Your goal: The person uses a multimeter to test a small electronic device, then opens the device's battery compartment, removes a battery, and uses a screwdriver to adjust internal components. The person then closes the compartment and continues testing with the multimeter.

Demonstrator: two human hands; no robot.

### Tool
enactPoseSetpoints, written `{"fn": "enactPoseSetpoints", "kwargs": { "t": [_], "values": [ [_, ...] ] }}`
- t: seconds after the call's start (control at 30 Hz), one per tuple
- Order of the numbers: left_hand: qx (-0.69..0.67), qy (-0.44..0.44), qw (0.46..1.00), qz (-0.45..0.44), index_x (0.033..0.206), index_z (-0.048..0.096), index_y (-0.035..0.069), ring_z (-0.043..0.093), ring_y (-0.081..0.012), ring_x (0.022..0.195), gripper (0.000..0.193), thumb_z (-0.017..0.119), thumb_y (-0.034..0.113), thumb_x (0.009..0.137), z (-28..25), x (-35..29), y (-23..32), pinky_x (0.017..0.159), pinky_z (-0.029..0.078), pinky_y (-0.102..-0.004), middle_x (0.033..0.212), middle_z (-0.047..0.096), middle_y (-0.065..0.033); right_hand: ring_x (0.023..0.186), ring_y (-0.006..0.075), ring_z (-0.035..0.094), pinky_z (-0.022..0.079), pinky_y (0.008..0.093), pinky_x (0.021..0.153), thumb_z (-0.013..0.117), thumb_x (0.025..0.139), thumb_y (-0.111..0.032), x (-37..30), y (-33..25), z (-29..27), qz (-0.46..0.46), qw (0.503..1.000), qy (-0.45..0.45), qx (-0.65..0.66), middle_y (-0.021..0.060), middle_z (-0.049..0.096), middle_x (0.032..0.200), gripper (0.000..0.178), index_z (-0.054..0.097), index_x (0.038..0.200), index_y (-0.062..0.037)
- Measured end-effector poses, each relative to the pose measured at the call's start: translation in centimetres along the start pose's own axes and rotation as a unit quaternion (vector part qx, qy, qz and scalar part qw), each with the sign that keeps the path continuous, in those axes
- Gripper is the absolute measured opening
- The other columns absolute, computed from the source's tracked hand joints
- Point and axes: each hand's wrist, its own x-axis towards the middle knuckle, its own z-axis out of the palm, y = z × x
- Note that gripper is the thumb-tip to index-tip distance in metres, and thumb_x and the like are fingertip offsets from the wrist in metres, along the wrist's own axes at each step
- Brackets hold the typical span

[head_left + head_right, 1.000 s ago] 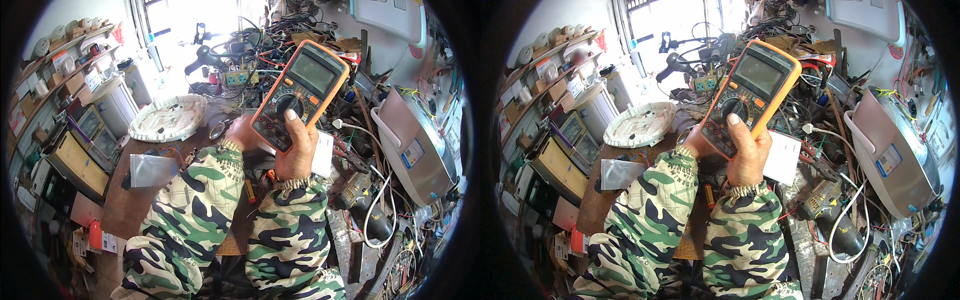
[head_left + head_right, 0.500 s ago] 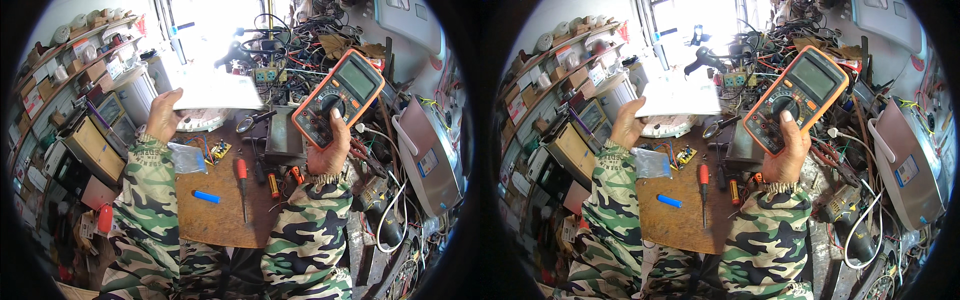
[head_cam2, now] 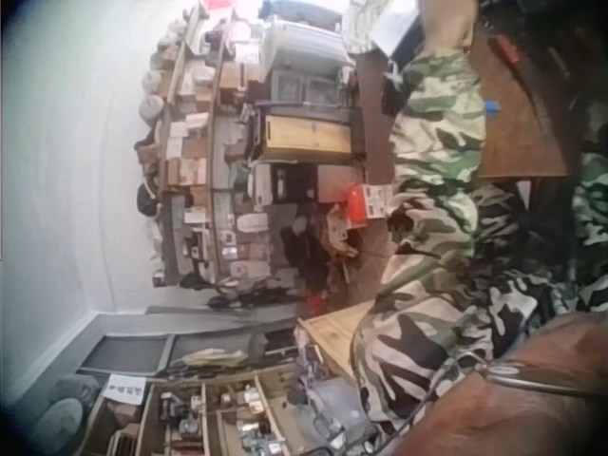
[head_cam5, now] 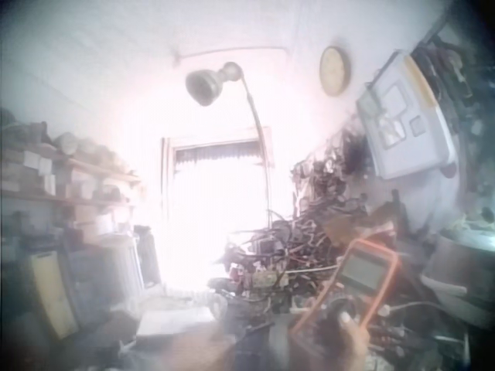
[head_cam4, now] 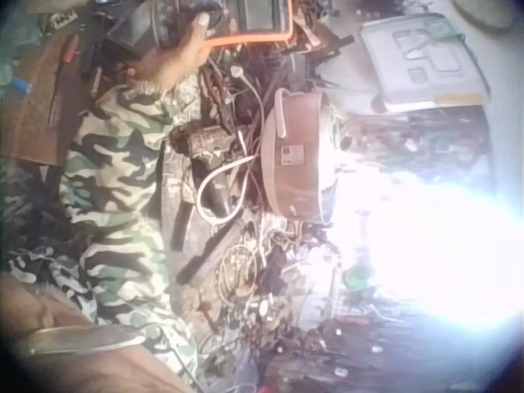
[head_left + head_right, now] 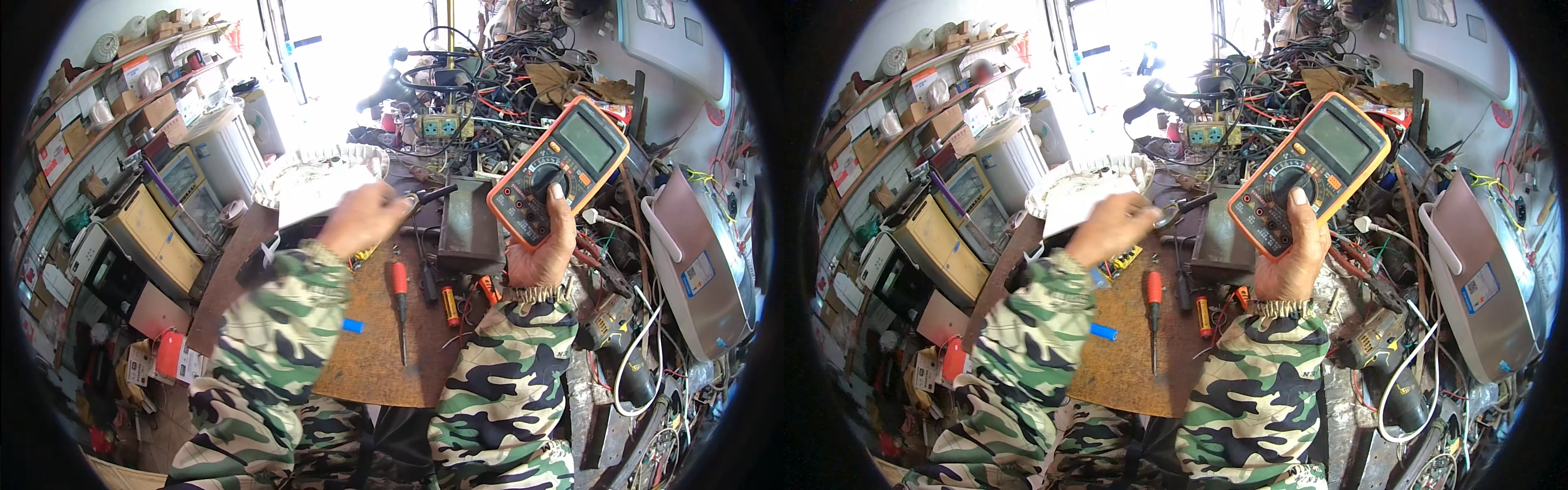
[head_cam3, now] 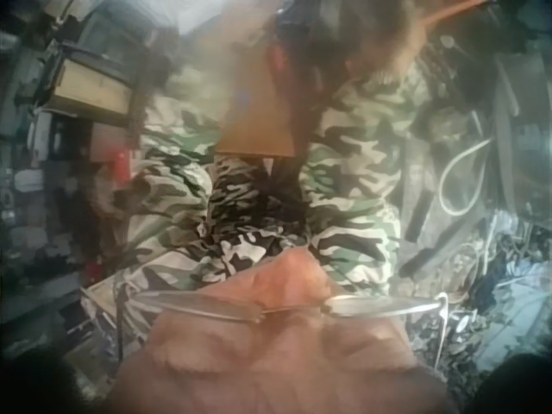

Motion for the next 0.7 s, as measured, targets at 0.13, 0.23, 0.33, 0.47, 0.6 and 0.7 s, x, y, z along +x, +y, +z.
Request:
{"fn": "enactPoseSetpoints", "kwargs": {
  "t": [0.13,0.23,0.33,0.47,0.6,0.7],
  "values": [
    [0.054,-0.123,0.985,-0.110,0.106,0.074,-0.002,0.071,-0.0398,0.103,0.061,0.066,0.057,0.091,4.2,1.0,4.0,0.090,0.055,-0.0460,0.101,0.074,-0.0256,0.093,0.0197,0.073,0.066,0.0381,0.077,0.069,0.095,-0.016,-0.3,0.1,1.4,0.009,0.999,0.023,0.022,0.0078,0.072,0.110,0.034,0.062,0.124,-0.0012],
    [0.091,-0.093,0.989,-0.065,0.100,0.074,-0.001,0.069,-0.0437,0.102,0.051,0.066,0.048,0.089,6.2,2.0,4.7,0.090,0.055,-0.0487,0.103,0.072,-0.0276,0.093,0.0190,0.073,0.065,0.0378,0.078,0.069,0.095,-0.017,-0.2,0.1,0.8,0.006,1.000,0.019,0.011,0.0077,0.071,0.110,0.033,0.062,0.123,-0.0004],
    [0.094,-0.056,0.993,-0.031,0.097,0.073,-0.001,0.068,-0.0463,0.100,0.044,0.063,0.040,0.087,8.0,3.6,3.2,0.089,0.054,-0.0519,0.104,0.071,-0.0293,0.093,0.0200,0.073,0.065,0.0390,0.079,0.070,0.095,-0.018,-0.2,0.3,0.8,-0.003,1.000,-0.003,0.005,0.0085,0.072,0.110,0.033,0.063,0.123,-0.0007],
    [0.008,-0.032,0.999,-0.040,0.102,0.070,-0.002,0.064,-0.0490,0.104,0.039,0.059,0.032,0.090,8.7,4.9,2.7,0.092,0.051,-0.0524,0.106,0.067,-0.0316,0.094,0.0233,0.075,0.064,0.0443,0.080,0.071,0.094,-0.021,-0.4,0.1,0.7,-0.011,1.000,-0.017,-0.003,0.0098,0.074,0.109,0.034,0.065,0.123,-0.0023],
    [-0.127,0.099,0.987,-0.021,0.100,0.067,-0.006,0.065,-0.0365,0.096,0.035,0.059,0.028,0.092,7.2,4.4,2.3,0.085,0.049,-0.0459,0.100,0.067,-0.0260,0.101,0.0241,0.072,0.061,0.0481,0.086,0.071,0.094,-0.023,-0.7,0.3,0.5,-0.007,0.998,-0.051,0.022,0.0084,0.073,0.114,0.040,0.062,0.129,-0.0057],
    [-0.274,0.068,0.954,-0.101,0.094,0.064,-0.006,0.055,-0.0151,0.080,0.033,0.062,0.026,0.090,2.0,3.8,6.1,0.069,0.044,-0.0357,0.086,0.061,-0.0073,0.106,0.0269,0.071,0.058,0.0529,0.093,0.068,0.096,-0.027,-0.5,-0.5,-0.4,0.021,0.996,-0.057,0.058,0.0099,0.071,0.119,0.043,0.059,0.132,-0.0073]
  ]
}}
